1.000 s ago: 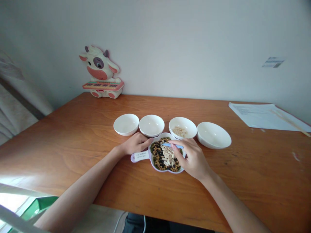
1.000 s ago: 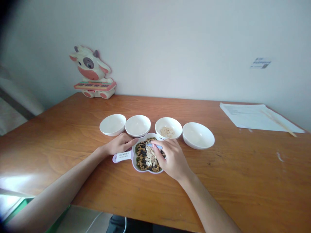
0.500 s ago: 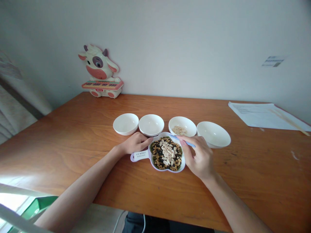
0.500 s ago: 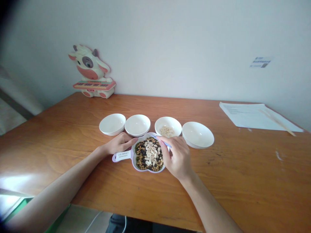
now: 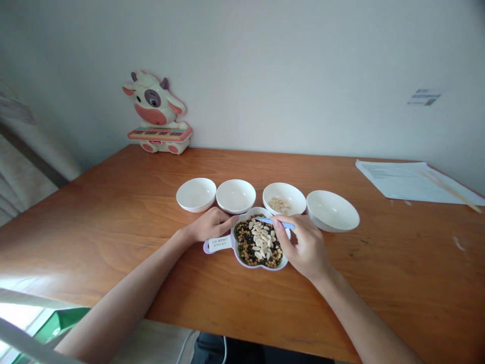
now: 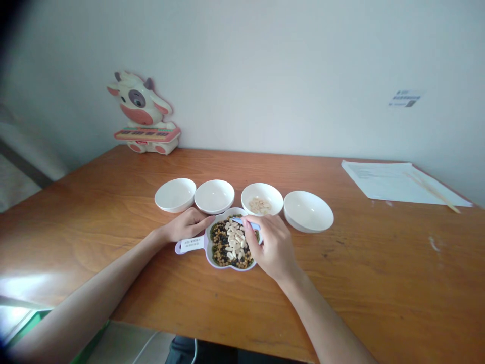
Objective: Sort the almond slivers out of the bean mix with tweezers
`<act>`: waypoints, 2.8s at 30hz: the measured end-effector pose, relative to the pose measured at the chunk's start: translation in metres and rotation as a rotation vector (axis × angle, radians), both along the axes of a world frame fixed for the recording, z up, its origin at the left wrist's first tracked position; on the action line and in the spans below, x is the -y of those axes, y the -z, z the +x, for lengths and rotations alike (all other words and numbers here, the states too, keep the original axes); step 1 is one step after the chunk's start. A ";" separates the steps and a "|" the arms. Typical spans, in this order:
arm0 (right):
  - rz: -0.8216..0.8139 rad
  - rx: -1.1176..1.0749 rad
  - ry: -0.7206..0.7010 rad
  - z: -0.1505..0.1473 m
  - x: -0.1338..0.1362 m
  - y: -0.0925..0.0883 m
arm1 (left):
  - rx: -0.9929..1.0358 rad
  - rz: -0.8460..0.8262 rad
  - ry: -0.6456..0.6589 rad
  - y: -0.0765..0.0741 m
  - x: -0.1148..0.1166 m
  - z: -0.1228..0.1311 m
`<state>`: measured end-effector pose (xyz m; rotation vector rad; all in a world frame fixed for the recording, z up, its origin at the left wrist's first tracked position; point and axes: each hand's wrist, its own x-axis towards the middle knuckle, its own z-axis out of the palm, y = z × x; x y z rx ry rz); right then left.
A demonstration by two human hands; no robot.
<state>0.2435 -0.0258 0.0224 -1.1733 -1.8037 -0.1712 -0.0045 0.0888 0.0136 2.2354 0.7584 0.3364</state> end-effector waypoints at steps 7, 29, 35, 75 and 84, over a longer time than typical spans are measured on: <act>-0.051 0.013 -0.020 0.000 0.000 0.002 | -0.013 0.000 0.004 0.002 -0.001 -0.001; -0.062 0.003 -0.016 0.001 -0.001 0.001 | 0.004 -0.004 0.018 -0.003 0.001 0.001; -0.082 0.009 -0.039 -0.001 -0.001 0.002 | 0.009 0.015 0.016 0.001 -0.001 0.000; 0.054 -0.191 0.245 0.013 -0.002 -0.003 | 0.012 0.016 0.014 0.000 -0.001 0.000; 0.050 -0.094 0.082 0.008 0.002 -0.002 | -0.013 -0.002 0.001 0.000 0.000 0.000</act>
